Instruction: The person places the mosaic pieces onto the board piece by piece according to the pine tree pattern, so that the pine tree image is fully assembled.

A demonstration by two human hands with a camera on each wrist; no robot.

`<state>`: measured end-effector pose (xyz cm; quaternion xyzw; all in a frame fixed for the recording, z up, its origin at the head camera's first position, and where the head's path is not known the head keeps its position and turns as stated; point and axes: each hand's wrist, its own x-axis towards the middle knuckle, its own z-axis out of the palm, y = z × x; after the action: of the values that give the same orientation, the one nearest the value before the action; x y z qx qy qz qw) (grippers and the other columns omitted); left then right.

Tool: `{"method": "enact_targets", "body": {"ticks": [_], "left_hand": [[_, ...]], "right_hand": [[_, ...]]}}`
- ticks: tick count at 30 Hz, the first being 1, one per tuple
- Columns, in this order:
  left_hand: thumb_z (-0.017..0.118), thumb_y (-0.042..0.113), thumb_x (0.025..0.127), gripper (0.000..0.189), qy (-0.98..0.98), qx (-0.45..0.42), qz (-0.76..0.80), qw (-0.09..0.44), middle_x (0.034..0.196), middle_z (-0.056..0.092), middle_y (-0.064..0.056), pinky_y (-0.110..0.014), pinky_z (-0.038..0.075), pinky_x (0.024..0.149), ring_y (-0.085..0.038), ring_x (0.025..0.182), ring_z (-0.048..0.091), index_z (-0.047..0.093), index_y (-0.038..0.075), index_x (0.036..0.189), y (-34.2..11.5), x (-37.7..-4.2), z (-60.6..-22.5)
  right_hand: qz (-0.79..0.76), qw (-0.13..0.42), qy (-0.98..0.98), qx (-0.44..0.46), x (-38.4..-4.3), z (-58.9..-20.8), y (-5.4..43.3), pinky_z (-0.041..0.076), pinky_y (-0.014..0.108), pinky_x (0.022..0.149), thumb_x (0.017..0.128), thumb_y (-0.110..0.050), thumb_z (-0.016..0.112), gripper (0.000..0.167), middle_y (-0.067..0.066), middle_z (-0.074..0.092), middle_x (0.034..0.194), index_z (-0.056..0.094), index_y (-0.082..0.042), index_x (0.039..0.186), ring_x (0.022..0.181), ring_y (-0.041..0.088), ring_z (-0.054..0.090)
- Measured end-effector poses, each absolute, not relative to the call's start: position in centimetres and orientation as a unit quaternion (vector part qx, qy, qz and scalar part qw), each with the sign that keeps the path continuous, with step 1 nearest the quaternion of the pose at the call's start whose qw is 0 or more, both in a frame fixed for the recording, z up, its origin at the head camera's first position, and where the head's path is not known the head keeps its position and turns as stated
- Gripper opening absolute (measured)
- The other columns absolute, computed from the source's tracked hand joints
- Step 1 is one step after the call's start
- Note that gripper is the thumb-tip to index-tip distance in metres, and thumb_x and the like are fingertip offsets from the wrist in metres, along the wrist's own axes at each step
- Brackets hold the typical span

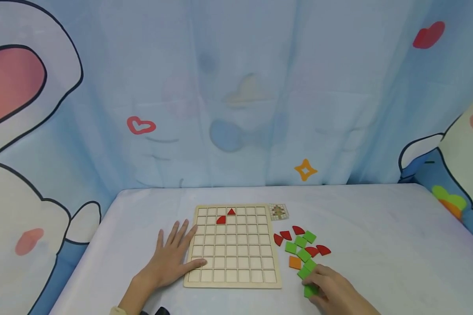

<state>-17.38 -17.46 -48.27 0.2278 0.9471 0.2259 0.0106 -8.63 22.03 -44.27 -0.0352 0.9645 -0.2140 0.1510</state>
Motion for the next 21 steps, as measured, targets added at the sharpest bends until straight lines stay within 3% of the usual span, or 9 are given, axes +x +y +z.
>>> {"method": "enact_targets", "body": {"ticks": [9,21], "left_hand": [[0.057,0.070,0.097,0.096,0.955,0.212,0.201,0.059,0.175,0.010,-0.015,-0.074,-0.008,0.119,-0.040,0.161,0.000,0.022,0.017,0.169,-17.2,-17.5,-47.5],[0.056,0.069,0.098,0.095,0.955,0.209,0.202,0.065,0.175,0.009,-0.015,-0.073,-0.008,0.119,-0.039,0.161,-0.002,0.021,0.017,0.169,-17.3,-17.3,-47.2]], "right_hand": [[-0.253,0.150,0.955,-0.027,-8.8,-44.0,22.3,0.056,0.025,0.071,0.077,-0.003,0.090,0.026,-0.003,0.059,0.088,0.081,-0.009,0.101,0.079,0.014,0.052],[-0.255,0.134,0.957,-0.013,-8.5,-44.3,22.2,0.050,0.022,0.065,0.077,-0.005,0.091,0.026,-0.003,0.056,0.085,0.081,-0.010,0.101,0.076,0.014,0.050]]}}
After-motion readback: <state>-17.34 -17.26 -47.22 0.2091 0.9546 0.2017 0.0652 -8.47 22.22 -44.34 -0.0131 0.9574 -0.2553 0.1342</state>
